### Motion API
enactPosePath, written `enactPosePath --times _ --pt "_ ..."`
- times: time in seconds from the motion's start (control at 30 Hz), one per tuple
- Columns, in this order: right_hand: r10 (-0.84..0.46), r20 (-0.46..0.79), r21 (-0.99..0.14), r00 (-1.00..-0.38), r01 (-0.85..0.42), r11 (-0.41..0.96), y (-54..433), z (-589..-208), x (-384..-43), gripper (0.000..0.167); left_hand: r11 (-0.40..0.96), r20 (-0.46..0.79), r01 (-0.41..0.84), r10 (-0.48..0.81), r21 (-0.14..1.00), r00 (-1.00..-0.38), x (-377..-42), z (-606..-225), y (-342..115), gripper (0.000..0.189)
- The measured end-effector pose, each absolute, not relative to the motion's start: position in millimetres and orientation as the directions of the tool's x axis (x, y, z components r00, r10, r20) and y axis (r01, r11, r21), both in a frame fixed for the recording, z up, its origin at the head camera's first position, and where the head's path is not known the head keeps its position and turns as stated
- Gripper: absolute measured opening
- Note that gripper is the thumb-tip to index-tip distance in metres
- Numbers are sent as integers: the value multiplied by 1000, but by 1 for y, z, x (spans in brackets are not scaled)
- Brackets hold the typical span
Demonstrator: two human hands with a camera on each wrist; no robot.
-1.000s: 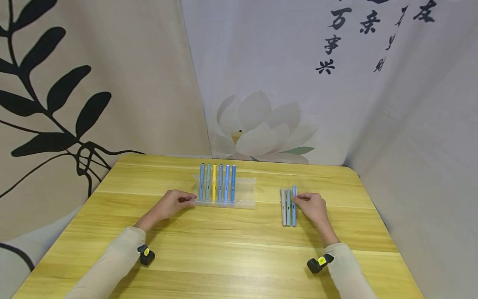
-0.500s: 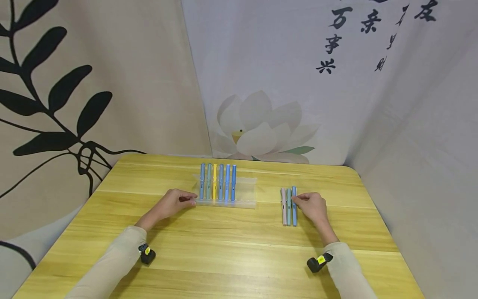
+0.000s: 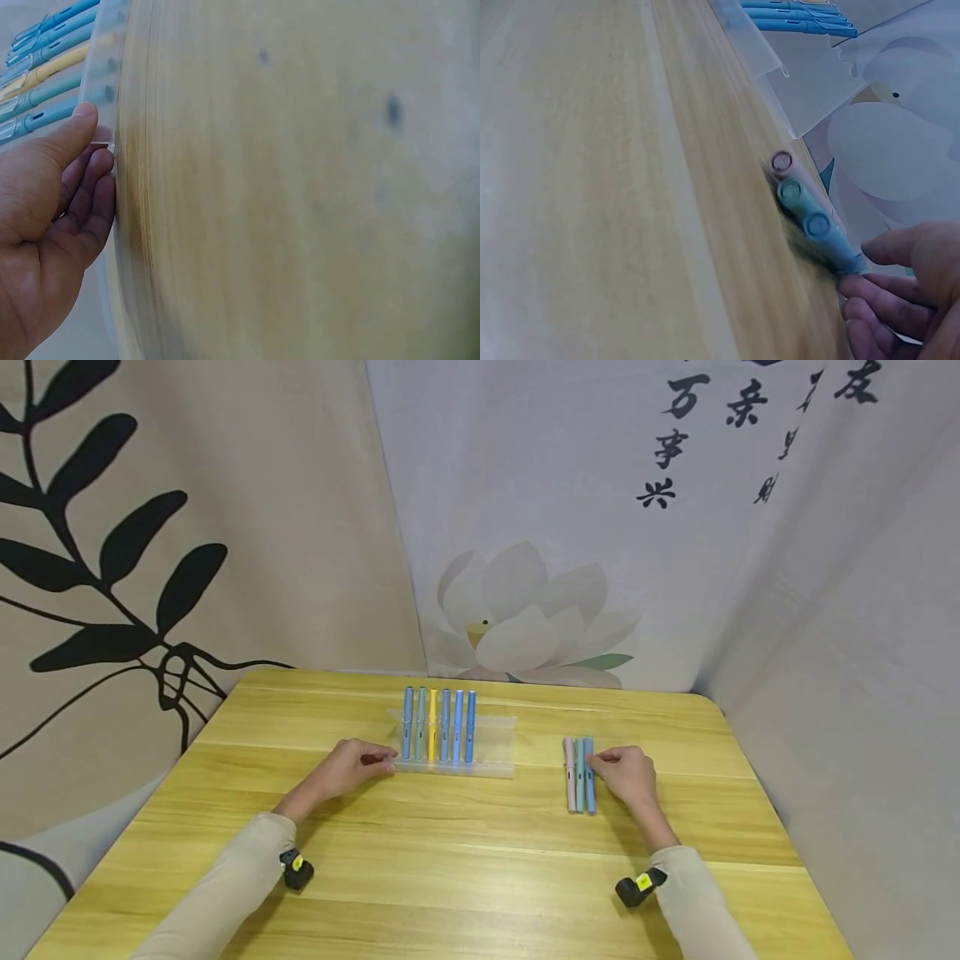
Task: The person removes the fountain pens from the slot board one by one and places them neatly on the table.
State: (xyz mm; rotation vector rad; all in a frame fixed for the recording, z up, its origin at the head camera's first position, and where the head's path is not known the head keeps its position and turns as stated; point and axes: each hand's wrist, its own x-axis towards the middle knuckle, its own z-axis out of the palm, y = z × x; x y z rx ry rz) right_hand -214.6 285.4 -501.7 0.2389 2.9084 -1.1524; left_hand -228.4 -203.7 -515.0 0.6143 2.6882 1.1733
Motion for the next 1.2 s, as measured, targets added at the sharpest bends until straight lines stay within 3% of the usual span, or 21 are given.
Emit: enactPosePath --times 0.9,1.2 --pt "125 -9 -686 -992 97 721 293 -489 -216 39 607 34 310 422 732 -906 -227 -513 -202 36" --pt "34 111 -683 -993 -51 728 283 -469 -215 42 606 39 317 426 730 -904 -227 -513 -202 35"
